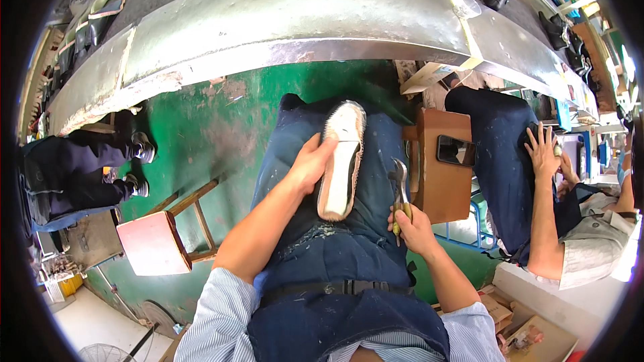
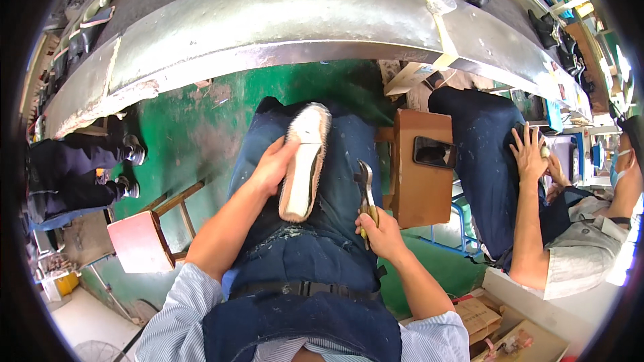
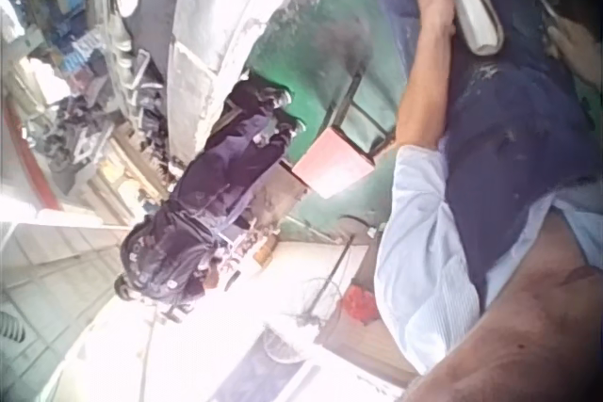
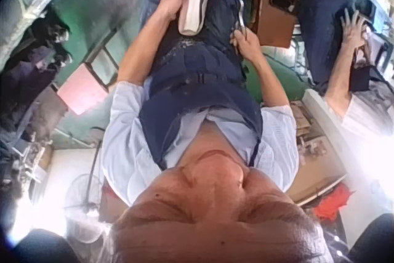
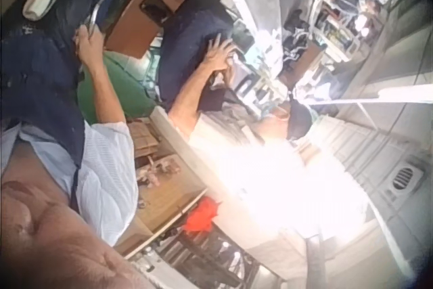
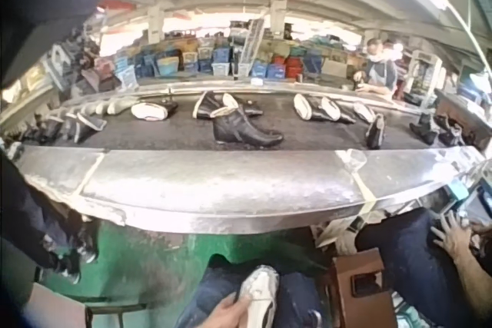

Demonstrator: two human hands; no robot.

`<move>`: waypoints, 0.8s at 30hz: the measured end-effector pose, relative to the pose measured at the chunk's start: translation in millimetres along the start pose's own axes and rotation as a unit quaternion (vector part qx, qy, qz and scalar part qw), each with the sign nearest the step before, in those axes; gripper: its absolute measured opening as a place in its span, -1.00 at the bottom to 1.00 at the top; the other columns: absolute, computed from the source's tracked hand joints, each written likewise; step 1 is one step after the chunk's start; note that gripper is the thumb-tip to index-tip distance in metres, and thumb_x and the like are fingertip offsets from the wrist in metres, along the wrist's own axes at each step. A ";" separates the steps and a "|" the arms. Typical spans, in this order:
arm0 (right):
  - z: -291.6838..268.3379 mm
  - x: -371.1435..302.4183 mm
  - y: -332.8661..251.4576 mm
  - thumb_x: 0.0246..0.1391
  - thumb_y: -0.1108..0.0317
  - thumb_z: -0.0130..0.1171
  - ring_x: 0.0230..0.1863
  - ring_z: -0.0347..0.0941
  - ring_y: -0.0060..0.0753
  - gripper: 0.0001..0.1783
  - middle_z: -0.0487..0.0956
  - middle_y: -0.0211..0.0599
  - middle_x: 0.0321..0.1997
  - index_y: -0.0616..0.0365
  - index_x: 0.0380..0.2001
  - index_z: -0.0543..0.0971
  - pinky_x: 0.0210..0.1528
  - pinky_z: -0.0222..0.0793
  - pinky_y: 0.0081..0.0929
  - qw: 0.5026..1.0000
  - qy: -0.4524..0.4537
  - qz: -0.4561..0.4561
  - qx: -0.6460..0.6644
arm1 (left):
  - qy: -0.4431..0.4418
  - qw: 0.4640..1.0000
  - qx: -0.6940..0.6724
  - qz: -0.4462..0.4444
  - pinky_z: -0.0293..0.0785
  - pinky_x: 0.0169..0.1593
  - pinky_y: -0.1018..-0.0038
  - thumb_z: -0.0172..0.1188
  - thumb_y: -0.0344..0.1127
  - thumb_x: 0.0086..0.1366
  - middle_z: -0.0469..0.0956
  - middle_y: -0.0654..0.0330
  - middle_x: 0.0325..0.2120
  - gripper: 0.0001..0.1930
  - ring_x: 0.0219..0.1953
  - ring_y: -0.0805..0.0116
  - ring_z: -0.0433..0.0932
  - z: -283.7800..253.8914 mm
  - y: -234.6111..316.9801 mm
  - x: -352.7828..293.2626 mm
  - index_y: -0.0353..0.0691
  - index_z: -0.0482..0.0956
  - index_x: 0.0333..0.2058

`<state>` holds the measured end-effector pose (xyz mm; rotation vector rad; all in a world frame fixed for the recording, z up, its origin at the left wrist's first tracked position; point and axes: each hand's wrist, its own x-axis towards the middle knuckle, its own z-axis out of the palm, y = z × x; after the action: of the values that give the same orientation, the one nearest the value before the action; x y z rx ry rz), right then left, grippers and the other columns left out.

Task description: The recorder uses lasting pliers to pull and hammer the edges of shoe uppers onto the insole at a factory conveyor belt.

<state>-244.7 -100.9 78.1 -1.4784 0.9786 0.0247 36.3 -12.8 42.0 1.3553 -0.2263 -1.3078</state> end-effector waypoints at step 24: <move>-10.1 -61.2 -51.7 0.07 0.41 0.18 0.04 0.44 0.19 -0.44 0.50 0.17 0.03 0.37 0.15 0.37 0.09 0.38 -0.14 0.943 -0.051 -0.099 -0.315 | -0.052 0.969 -0.229 -0.083 0.48 0.06 0.25 0.24 0.09 0.26 0.56 0.10 -0.09 -0.42 -0.08 0.22 0.55 -19.2 -30.1 23.1 -0.25 0.45 0.06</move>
<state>-259.5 -84.8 155.9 -2.1344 0.7620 0.2900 42.9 -10.6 0.1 0.9282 0.1185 -1.4632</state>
